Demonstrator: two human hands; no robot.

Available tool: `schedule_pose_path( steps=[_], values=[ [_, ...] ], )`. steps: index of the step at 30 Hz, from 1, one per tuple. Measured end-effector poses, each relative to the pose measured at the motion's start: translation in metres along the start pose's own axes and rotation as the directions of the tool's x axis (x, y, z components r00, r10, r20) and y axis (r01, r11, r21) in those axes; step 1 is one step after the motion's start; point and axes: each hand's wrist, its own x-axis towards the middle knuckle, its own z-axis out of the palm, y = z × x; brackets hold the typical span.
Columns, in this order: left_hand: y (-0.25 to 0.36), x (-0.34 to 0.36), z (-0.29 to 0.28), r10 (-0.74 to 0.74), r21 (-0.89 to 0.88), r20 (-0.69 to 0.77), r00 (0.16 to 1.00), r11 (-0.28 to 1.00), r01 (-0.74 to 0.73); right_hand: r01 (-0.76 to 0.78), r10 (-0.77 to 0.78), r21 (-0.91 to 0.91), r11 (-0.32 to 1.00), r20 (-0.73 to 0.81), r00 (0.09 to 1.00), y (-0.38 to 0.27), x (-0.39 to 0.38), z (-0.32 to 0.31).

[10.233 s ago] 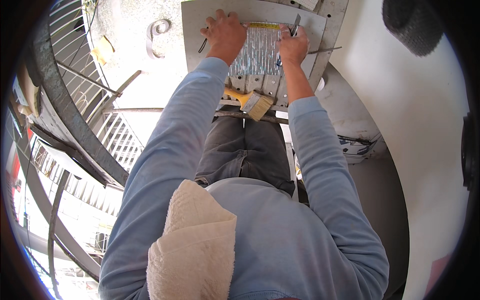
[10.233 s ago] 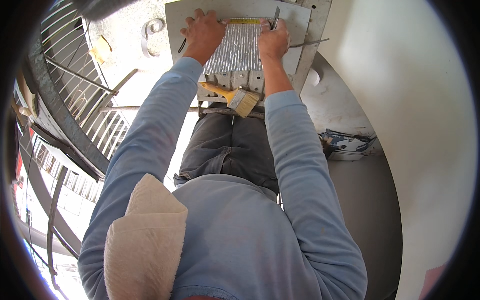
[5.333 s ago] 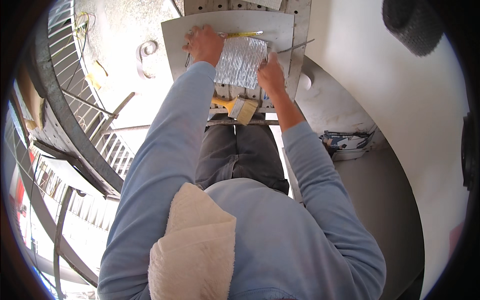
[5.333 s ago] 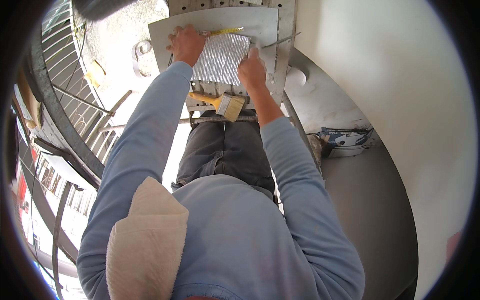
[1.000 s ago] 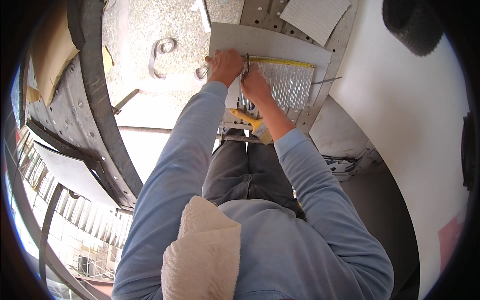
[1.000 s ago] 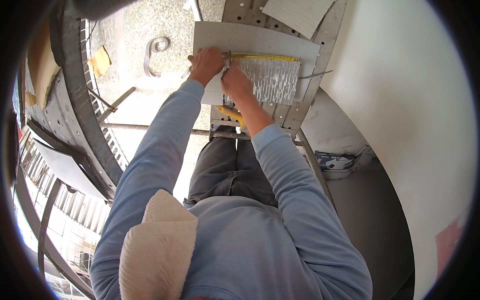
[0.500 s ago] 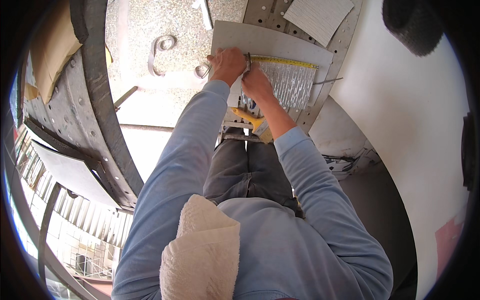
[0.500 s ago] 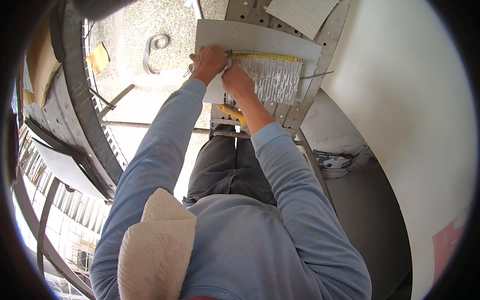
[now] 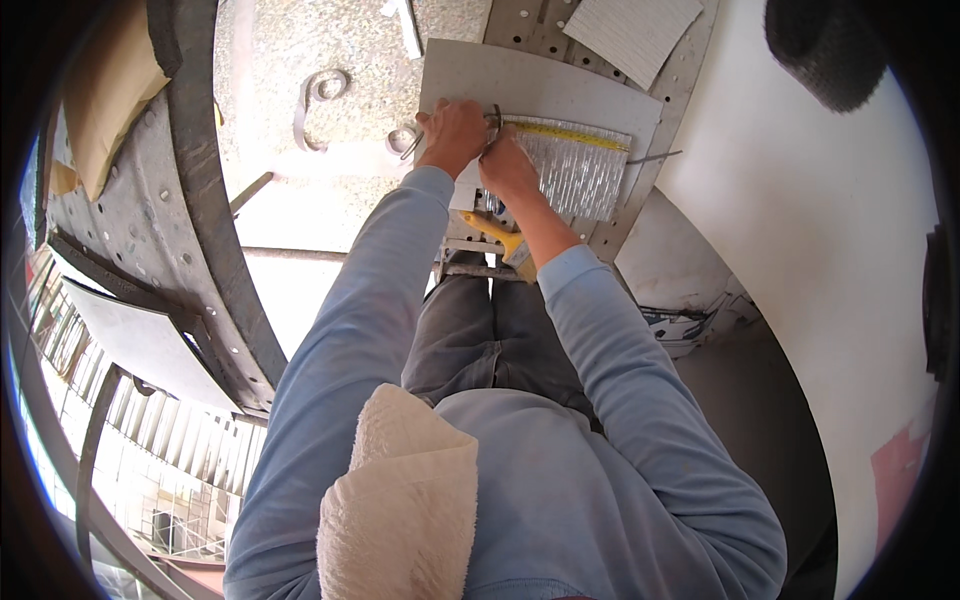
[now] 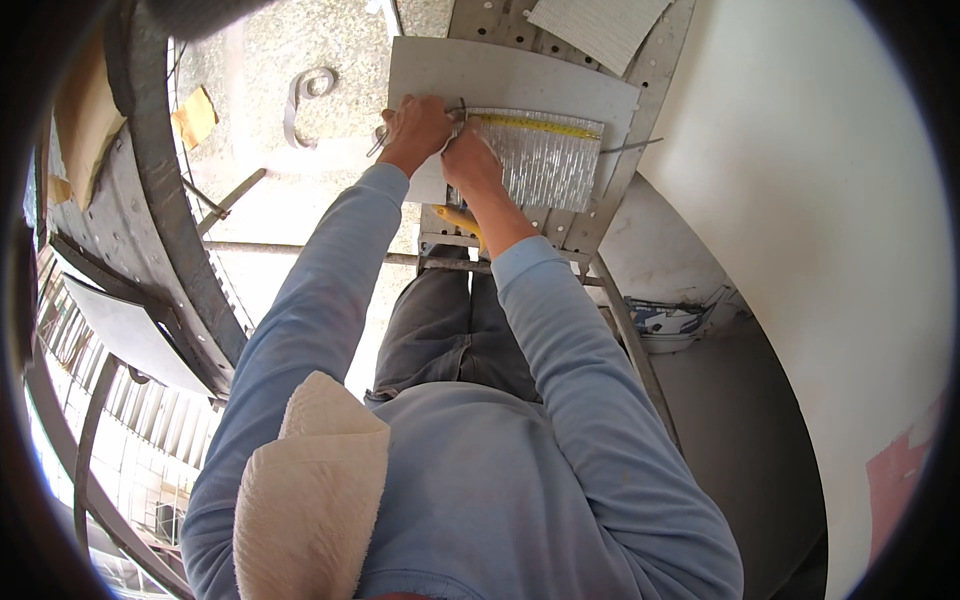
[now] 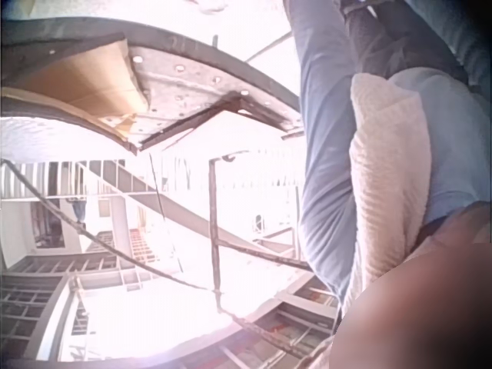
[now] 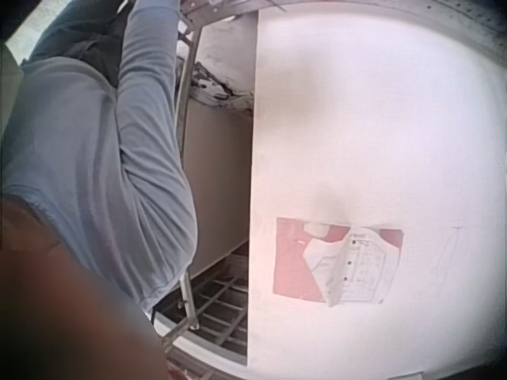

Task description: The person measures and marks a white tile using a tape measure and utility knife, then scores and snaps it to size. They repeat this process on additional tiles, stacking the cut pieces on the workbench.

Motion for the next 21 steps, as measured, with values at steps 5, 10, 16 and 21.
schedule_pose_path(
  steps=[5,10,16,21],
  values=[
    [0.001,0.001,0.01,-0.036,-0.009,-0.05,0.998,0.999,0.036,-0.009,0.009,0.026,1.0,0.001,1.0,0.002,-0.005,0.003],
    [-0.001,0.0,0.015,-0.037,-0.017,-0.086,0.996,0.999,0.036,0.088,-0.079,-0.082,0.993,0.111,0.991,0.003,-0.002,-0.005],
    [0.001,0.001,0.016,-0.07,-0.012,-0.073,0.995,0.998,0.069,0.193,-0.155,-0.226,0.955,0.176,0.972,0.005,0.006,-0.009],
    [0.001,-0.002,0.018,-0.086,-0.029,-0.084,0.993,0.996,0.083,0.21,-0.11,-0.255,0.944,0.357,0.928,0.0,0.01,-0.021]
  ],
)
